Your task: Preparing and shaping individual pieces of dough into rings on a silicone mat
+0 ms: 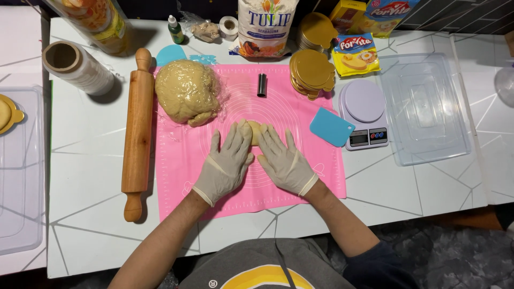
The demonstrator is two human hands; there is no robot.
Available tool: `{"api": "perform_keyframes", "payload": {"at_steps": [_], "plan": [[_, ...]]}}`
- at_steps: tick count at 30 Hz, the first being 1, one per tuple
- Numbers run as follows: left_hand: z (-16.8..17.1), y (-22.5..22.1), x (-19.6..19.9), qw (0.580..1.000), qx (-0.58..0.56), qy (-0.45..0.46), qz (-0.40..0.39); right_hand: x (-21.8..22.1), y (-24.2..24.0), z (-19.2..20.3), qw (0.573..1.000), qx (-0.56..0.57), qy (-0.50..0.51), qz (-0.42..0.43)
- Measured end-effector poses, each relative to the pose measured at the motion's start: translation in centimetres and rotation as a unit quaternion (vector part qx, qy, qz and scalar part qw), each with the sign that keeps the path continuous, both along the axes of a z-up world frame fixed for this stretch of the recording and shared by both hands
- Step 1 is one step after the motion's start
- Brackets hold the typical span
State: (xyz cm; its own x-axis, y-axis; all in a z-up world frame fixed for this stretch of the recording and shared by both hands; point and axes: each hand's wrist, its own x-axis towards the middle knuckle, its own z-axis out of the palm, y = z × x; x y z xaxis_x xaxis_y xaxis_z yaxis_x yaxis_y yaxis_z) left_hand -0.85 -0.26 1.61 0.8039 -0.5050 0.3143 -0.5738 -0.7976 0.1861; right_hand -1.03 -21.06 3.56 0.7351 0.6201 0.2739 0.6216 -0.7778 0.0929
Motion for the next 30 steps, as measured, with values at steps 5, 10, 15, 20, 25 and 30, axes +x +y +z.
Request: {"api": "perform_keyframes", "payload": {"at_steps": [5, 10, 15, 20, 25, 30], "plan": [[0.3, -0.1, 0.2, 0.997, 0.062, -0.036, 0.002, 2.1, -2.2, -2.6, 0.968, 0.238, 0.076, 0.011], [1.0, -0.8, 0.3, 0.996, 0.072, -0.046, -0.015, 2.9, -3.4, -0.3, 0.926, 0.365, 0.087, -0.051], [1.1, -1.3, 0.6, 0.999, 0.04, -0.015, -0.032, 2.5, -2.1, 1.2, 0.9, 0.422, 0.092, -0.055], [1.5, -1.6, 1.4, 0.996, 0.018, -0.091, 0.001, 2.4, -1.8, 0.9, 0.886, 0.444, 0.117, -0.056], [0.7, -2.0, 2.1, 0.997, -0.001, -0.064, -0.046, 2.2, -1.7, 1.8, 0.875, 0.461, 0.131, -0.069], [0.0, -2.5, 2.7, 0.996, 0.002, -0.067, -0.056, 2.2, -1.5, 1.8, 0.872, 0.469, 0.127, -0.062]]}}
